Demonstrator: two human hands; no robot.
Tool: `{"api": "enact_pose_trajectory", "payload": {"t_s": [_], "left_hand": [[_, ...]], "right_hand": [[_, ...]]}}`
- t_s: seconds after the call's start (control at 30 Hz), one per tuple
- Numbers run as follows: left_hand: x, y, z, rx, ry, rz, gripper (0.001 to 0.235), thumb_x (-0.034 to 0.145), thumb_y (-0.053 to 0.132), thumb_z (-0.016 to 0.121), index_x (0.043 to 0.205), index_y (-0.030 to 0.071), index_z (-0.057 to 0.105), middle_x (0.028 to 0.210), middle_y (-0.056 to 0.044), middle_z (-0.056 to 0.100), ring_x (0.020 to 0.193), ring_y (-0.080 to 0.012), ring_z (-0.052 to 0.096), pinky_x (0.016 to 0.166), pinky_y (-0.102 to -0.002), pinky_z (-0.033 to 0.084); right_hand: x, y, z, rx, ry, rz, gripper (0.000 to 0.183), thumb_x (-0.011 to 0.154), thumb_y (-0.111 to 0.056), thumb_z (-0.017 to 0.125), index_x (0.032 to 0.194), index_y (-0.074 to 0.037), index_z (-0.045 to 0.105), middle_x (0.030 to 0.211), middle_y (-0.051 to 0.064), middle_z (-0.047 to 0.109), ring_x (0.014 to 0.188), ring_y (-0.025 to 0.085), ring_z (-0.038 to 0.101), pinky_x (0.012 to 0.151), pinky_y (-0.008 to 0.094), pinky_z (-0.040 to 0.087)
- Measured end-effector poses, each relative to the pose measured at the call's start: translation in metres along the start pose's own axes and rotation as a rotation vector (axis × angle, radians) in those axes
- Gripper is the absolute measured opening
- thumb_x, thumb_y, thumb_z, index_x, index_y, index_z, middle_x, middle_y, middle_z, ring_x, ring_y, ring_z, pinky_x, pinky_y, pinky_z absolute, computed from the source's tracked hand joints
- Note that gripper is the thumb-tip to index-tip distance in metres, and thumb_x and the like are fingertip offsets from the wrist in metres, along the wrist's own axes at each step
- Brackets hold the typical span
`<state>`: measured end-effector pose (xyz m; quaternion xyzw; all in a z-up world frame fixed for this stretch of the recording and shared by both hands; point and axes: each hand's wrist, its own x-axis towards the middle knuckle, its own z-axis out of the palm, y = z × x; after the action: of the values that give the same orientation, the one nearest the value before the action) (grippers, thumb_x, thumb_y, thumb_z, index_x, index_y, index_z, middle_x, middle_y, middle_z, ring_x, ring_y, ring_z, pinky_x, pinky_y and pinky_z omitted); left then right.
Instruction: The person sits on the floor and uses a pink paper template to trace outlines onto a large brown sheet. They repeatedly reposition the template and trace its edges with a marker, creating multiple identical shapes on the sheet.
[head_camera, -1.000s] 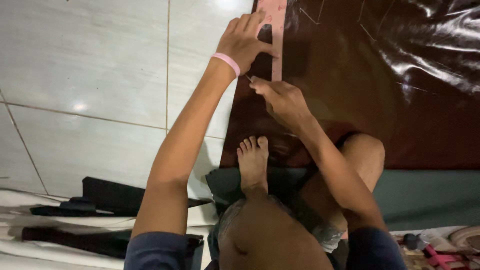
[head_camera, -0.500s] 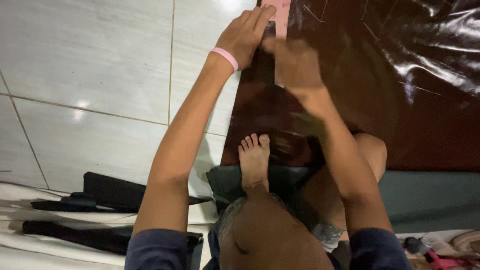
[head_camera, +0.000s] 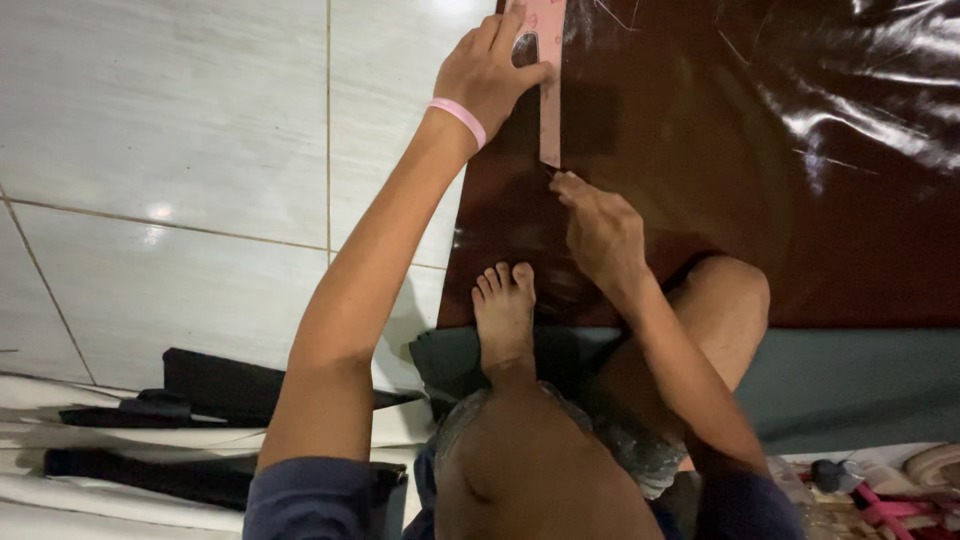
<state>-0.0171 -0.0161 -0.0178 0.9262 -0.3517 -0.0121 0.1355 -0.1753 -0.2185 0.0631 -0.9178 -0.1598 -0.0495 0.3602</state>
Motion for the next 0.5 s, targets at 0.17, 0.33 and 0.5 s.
{"api": "enact_pose_trajectory", "payload": {"t_s": [0.17,0.33,0.5], "left_hand": [[0.001,0.002,0.001,0.000,0.051,0.006,0.027,0.088,0.007,0.078,0.101,0.030,0.073,0.146,-0.016,0.047,0.126,-0.0321,0.053,0.102,-0.040,0.050],[-0.002,0.003,0.002,-0.106,0.026,-0.015,0.024,0.091,0.011,0.075,0.106,0.029,0.076,0.146,-0.017,0.050,0.129,-0.0338,0.051,0.102,-0.042,0.050],[-0.003,0.015,-0.002,-0.092,0.011,0.020,0.015,0.094,0.035,0.075,0.108,0.031,0.080,0.146,-0.028,0.044,0.134,-0.0461,0.042,0.111,-0.049,0.041]], "right_hand": [[0.011,0.006,-0.009,-0.077,-0.074,0.029,0.019,0.099,0.007,0.061,0.113,-0.003,0.068,0.112,0.012,0.077,0.090,0.024,0.076,0.078,0.035,0.060],[0.013,0.002,-0.024,-0.044,-0.072,0.104,0.020,0.099,0.005,0.056,0.112,-0.003,0.069,0.117,0.014,0.076,0.102,0.028,0.076,0.086,0.035,0.062],[0.012,0.000,-0.037,0.056,-0.034,0.255,0.017,0.107,0.003,0.056,0.111,0.001,0.073,0.119,0.015,0.074,0.105,0.029,0.075,0.088,0.035,0.062]]}}
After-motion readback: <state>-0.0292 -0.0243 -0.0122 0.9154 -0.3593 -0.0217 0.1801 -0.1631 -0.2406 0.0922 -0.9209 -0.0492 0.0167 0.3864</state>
